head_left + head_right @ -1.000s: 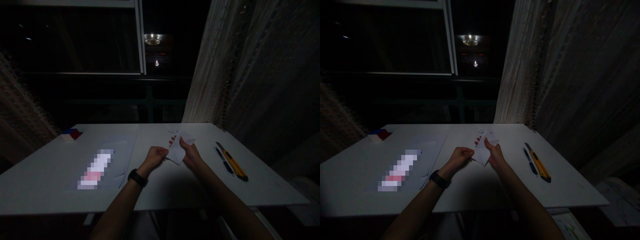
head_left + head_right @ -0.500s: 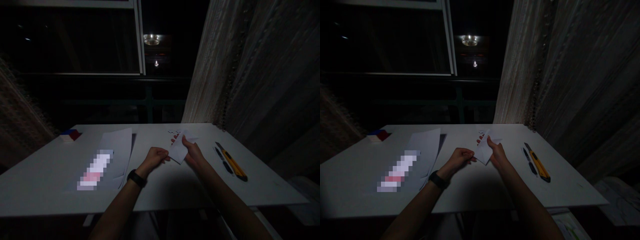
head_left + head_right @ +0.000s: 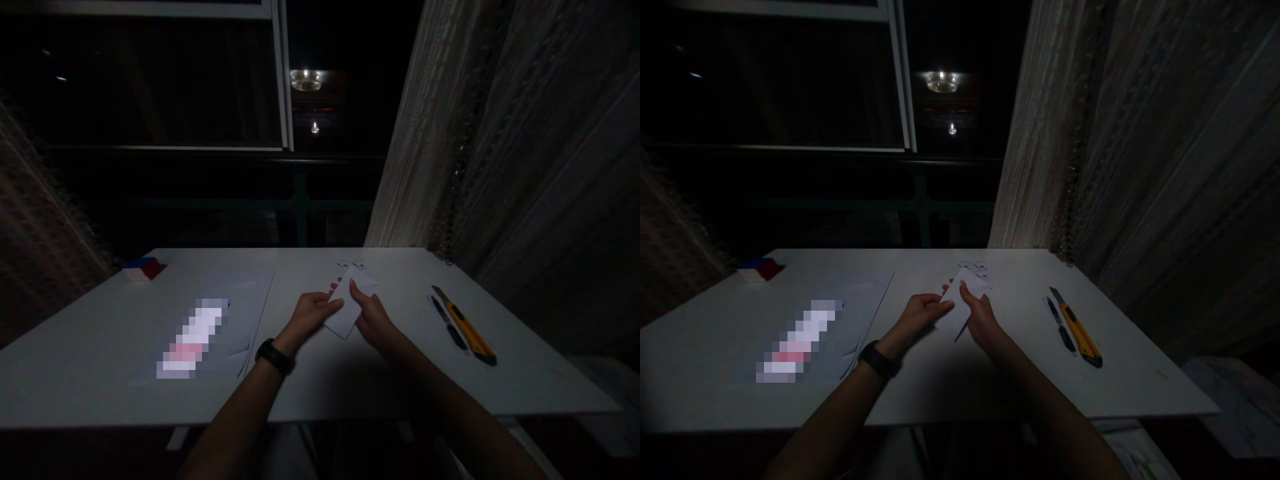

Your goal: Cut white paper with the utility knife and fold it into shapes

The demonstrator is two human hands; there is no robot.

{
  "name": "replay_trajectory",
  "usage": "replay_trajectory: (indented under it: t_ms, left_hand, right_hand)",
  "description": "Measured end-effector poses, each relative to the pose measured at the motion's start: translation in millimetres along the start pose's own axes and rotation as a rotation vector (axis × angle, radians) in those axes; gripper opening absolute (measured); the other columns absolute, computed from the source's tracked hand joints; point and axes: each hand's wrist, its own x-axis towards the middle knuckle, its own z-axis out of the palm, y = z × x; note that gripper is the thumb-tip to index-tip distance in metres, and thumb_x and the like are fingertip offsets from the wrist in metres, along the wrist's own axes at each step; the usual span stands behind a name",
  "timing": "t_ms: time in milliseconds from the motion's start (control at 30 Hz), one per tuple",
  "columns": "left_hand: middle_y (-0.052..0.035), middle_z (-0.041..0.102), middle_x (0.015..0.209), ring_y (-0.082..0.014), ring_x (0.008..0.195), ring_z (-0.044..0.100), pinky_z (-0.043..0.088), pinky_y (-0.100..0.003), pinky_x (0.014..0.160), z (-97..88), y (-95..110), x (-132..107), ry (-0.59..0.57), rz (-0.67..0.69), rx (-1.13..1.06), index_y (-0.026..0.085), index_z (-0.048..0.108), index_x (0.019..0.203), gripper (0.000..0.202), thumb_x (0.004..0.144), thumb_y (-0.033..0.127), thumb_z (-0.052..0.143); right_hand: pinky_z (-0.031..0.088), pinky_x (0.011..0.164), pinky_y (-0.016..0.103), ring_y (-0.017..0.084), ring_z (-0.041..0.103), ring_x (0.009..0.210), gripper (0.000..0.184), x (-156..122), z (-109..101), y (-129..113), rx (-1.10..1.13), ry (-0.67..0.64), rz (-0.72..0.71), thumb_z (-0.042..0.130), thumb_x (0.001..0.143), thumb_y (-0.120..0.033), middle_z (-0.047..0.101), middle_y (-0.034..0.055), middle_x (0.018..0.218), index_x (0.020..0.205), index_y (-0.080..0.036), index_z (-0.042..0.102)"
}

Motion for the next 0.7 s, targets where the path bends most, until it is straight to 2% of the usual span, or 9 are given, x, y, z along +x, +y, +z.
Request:
replay_trajectory:
  t_ms: [167, 367, 500, 700]
  left_hand:
    - [-0.0039, 0.063, 0.059, -0.0113, 0.049, 0.053, 0.038, -0.021, 0.046, -5.9, -3.4, 1.4, 0.009, -0.065, 0.062, 0.009, 0.063, 0.064, 0.036, 0.054, 0.042, 0.076]
    - [-0.0068, 0.066, 0.066, -0.0135, 0.053, 0.057, 0.042, -0.023, 0.050, -10.0, 1.3, 1.5, -0.021, -0.074, 0.010, 0.010, 0.064, 0.073, 0.036, 0.057, 0.040, 0.074]
    - [-0.0072, 0.066, 0.067, -0.0132, 0.053, 0.056, 0.042, -0.024, 0.051, -11.1, 3.4, 1.4, 0.032, -0.033, 0.035, 0.009, 0.066, 0.076, 0.036, 0.058, 0.039, 0.073]
    - [-0.0063, 0.066, 0.065, -0.0131, 0.055, 0.054, 0.040, -0.024, 0.051, -16.4, -1.4, 5.7, -0.044, -0.011, 0.232, 0.009, 0.068, 0.071, 0.033, 0.062, 0.041, 0.069]
  right_hand:
    - [0.051, 0.070, 0.034, 0.022, 0.064, 0.078, 0.039, 0.4, -6.4, -4.1, -0.155, 0.025, -0.056, 0.074, 0.061, -0.032, 0.069, 0.0077, 0.085, 0.093, -0.014, 0.063]
    - [0.047, 0.059, 0.030, 0.018, 0.060, 0.060, 0.036, 6.0, -23.1, -19.4, -0.449, 0.076, -0.096, 0.076, 0.052, -0.035, 0.067, 0.0050, 0.065, 0.076, -0.010, 0.068]
    - [0.045, 0.057, 0.029, 0.018, 0.060, 0.058, 0.039, 7.2, -25.5, -19.9, -0.499, -0.008, -0.034, 0.077, 0.050, -0.038, 0.067, 0.0043, 0.066, 0.077, -0.011, 0.069]
    - [0.042, 0.052, 0.028, 0.016, 0.057, 0.052, 0.036, 8.2, -29.1, -25.0, -0.617, -0.079, 0.051, 0.075, 0.051, -0.040, 0.065, 0.0034, 0.061, 0.071, -0.011, 0.067]
